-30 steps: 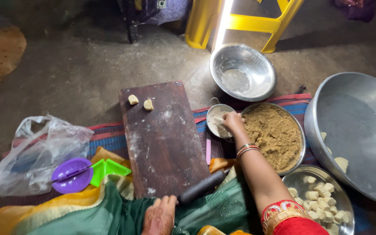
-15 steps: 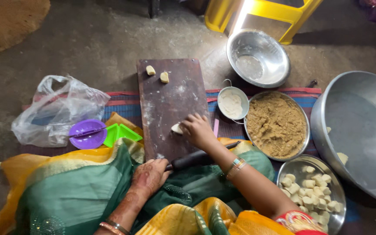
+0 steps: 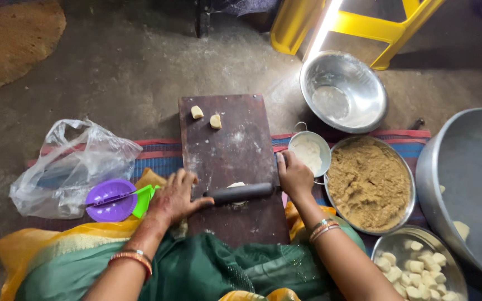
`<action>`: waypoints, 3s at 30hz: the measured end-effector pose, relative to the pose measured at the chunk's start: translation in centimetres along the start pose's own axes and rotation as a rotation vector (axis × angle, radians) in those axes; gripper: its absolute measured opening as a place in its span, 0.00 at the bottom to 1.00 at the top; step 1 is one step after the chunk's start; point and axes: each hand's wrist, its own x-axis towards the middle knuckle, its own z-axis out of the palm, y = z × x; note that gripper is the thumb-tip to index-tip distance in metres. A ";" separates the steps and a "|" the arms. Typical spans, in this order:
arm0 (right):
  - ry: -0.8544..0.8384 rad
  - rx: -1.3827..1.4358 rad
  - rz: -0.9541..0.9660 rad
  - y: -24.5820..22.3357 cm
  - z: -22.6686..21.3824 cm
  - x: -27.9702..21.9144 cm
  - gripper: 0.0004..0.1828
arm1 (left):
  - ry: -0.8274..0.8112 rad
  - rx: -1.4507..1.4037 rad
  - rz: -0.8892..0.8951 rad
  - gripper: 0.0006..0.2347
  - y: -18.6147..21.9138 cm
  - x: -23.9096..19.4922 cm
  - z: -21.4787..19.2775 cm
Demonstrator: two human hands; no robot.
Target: The person rolls out small dough balls into flat circles using a rolling pin on a wooden board. They place a filling in the center, fold the dough, and press it into a purple mold to shape the dumplings. The finished dumplings are placed on a metal plate.
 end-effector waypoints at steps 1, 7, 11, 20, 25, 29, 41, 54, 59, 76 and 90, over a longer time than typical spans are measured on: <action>-0.032 -0.008 0.056 0.1 0.2 0.2 0.18 | -0.014 0.005 -0.033 0.34 -0.5 1.2 -0.2; -0.134 -0.037 0.081 0.7 0.3 -2.1 0.21 | 0.089 0.131 -0.031 0.38 -1.3 1.8 1.2; -0.206 -0.072 0.099 0.3 -0.5 -3.2 0.23 | 0.011 0.106 -0.109 0.38 -1.2 -0.8 3.0; -0.064 -0.001 0.037 1.8 2.9 0.1 0.24 | 0.216 0.274 0.026 0.38 -3.5 4.9 1.5; -0.140 -0.062 0.090 1.6 1.2 -3.5 0.25 | 0.118 0.118 -0.010 0.39 -1.9 -1.8 3.5; 0.011 -0.030 0.041 0.2 2.4 2.0 0.24 | 0.189 0.023 -0.048 0.38 -3.7 4.5 1.9; -0.057 -0.062 -0.030 0.3 1.4 1.2 0.27 | 0.224 0.262 -0.186 0.39 -2.7 1.9 4.3; -0.065 -0.083 -0.100 1.5 1.1 -0.8 0.21 | 0.388 0.134 -0.080 0.40 -0.2 -0.8 4.2; 0.098 0.087 -0.115 0.3 2.7 4.5 0.18 | 0.523 0.362 -0.004 0.37 -3.0 7.3 0.8; 0.053 -0.042 -0.061 1.9 2.1 -0.1 0.16 | 0.326 0.264 -0.117 0.42 -1.6 3.9 1.5; 0.052 -0.037 -0.117 2.5 2.4 0.7 0.19 | 0.247 0.043 -0.355 0.33 -1.1 1.2 4.0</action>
